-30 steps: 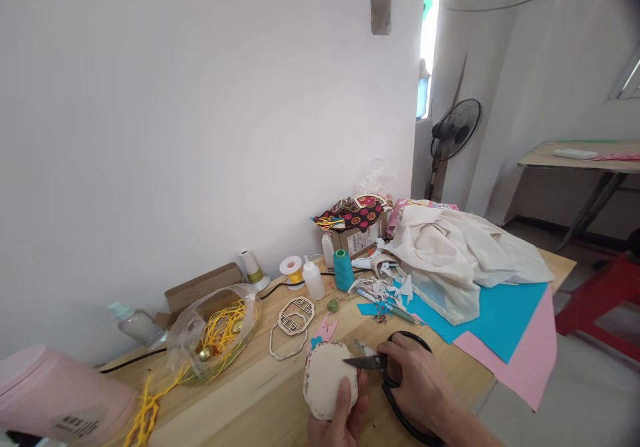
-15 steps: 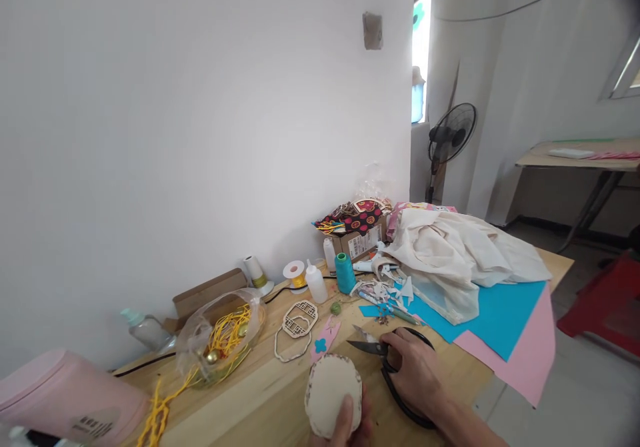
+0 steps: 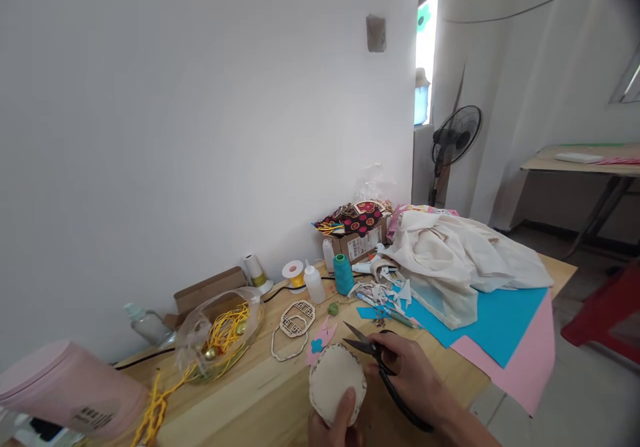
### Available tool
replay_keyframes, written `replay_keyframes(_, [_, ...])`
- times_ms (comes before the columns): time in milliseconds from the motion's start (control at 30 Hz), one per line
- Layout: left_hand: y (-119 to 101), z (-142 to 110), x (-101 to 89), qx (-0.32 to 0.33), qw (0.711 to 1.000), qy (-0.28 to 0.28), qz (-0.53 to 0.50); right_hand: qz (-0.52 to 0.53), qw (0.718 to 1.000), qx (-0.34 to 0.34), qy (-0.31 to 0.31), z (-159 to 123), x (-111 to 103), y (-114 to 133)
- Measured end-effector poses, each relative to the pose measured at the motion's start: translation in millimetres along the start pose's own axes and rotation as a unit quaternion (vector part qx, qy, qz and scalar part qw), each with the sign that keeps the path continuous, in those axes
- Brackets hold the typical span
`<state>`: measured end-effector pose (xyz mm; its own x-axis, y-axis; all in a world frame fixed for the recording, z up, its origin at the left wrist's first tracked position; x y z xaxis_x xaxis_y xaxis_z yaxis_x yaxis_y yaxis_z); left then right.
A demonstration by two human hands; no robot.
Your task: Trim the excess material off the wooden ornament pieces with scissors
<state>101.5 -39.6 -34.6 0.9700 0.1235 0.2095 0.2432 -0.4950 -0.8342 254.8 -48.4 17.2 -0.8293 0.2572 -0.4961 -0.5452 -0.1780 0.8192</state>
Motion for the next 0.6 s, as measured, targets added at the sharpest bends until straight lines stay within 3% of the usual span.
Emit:
replay_keyframes(133, [2.2, 6.5, -4.8, 0.001, 0.999, -0.025, -0.025, 0.112, 0.994, -0.002, 0.004, 4.1, 9.3, -0.8])
replay_keyframes(233, [-3.3, 7.1, 1.2, 0.023, 0.998, -0.037, -0.053, 0.135, 0.991, -0.012, 0.008, 5.7, 14.9, 0.5])
replay_keyframes(400, [-13.5, 4.8, 22.3, 0.035, 0.983, 0.048, -0.175, 0.019, 0.999, -0.039, 0.008, 2.0, 15.1, 0.9])
replay_keyframes(533, [-10.1, 4.9, 11.1, 0.022, 0.985, -0.024, -0.170, -0.065, 0.996, -0.055, -0.003, -1.4, 7.5, -8.4])
replay_keyframes(600, [-8.9, 3.2, 5.1, 0.045, 0.985, -0.029, -0.161, -0.099, 0.994, -0.054, 0.009, -2.7, 6.5, -14.1])
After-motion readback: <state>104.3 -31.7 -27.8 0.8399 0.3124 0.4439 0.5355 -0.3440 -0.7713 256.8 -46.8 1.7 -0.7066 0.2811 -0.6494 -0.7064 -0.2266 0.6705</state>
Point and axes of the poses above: each hand's wrist, its own z-axis towards the middle knuckle, its own x-axis out of the palm, y = z × x, the point moved 4 cm from there along z, towards the middle knuckle, and after that the axes turned 7 degrees about -x, right-handed, at the moved point
